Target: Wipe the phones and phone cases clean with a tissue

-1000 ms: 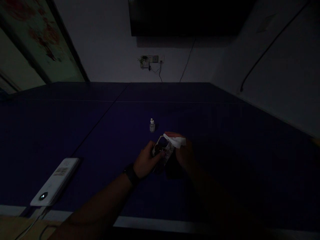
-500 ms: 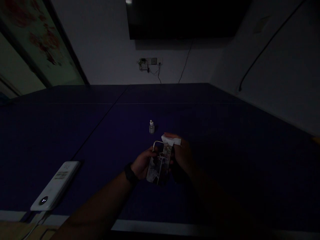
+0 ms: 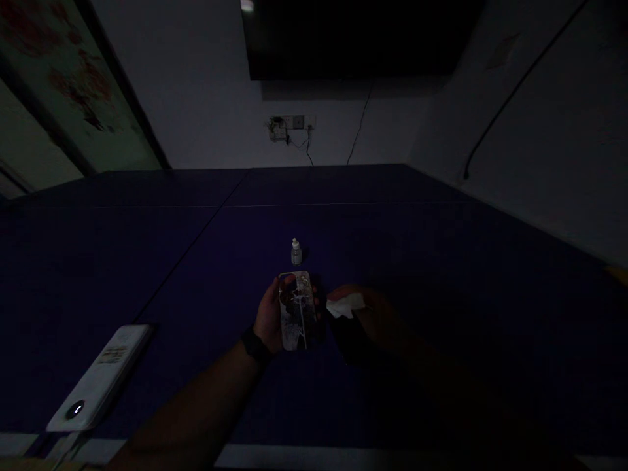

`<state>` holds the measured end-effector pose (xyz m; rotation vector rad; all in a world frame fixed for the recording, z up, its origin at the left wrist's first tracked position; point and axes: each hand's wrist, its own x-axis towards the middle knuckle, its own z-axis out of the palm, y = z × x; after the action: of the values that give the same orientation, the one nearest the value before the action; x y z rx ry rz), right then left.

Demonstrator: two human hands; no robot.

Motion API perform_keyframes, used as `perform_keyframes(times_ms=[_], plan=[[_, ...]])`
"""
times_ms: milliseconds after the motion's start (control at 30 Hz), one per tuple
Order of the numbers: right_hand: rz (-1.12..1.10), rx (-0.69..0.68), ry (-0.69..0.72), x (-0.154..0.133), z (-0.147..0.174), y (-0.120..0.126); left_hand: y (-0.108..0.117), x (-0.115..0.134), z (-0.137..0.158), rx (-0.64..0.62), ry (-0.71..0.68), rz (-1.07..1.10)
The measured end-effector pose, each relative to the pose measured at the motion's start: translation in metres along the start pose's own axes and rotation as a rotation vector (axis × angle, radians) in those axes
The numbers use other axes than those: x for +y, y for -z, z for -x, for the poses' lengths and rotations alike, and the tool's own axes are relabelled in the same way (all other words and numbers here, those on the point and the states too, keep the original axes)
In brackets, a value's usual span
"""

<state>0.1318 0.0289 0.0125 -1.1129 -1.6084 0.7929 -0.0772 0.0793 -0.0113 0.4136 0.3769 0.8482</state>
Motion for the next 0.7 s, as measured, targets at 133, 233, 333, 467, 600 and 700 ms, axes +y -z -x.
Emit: perform_keyframes(times_ms=[133,233,333,467,600,700], plan=[[-0.225,0.102,0.117,0.014,0.03,-0.016,-0.001,0.0,-0.002,0.013,-0.015,-0.017],[-0.218,0.136,0.233,0.022,0.042,-0.036,-0.002,0.0,-0.002,0.026,-0.016,-0.03],[-0.233,0.207,0.192,0.031,0.047,-0.056,-0.002,0.003,-0.003,0.054,-0.027,-0.022],[-0.182,0.349,-0.02,0.041,0.044,-0.07,0.002,0.005,-0.005,0.088,-0.041,-0.012],[-0.155,0.419,-0.064,0.045,0.032,-0.072,0.003,0.005,-0.008,0.107,-0.028,-0.04],[-0.155,0.435,-0.048,0.048,0.02,-0.071,0.001,0.004,-0.013,0.109,-0.008,-0.056]])
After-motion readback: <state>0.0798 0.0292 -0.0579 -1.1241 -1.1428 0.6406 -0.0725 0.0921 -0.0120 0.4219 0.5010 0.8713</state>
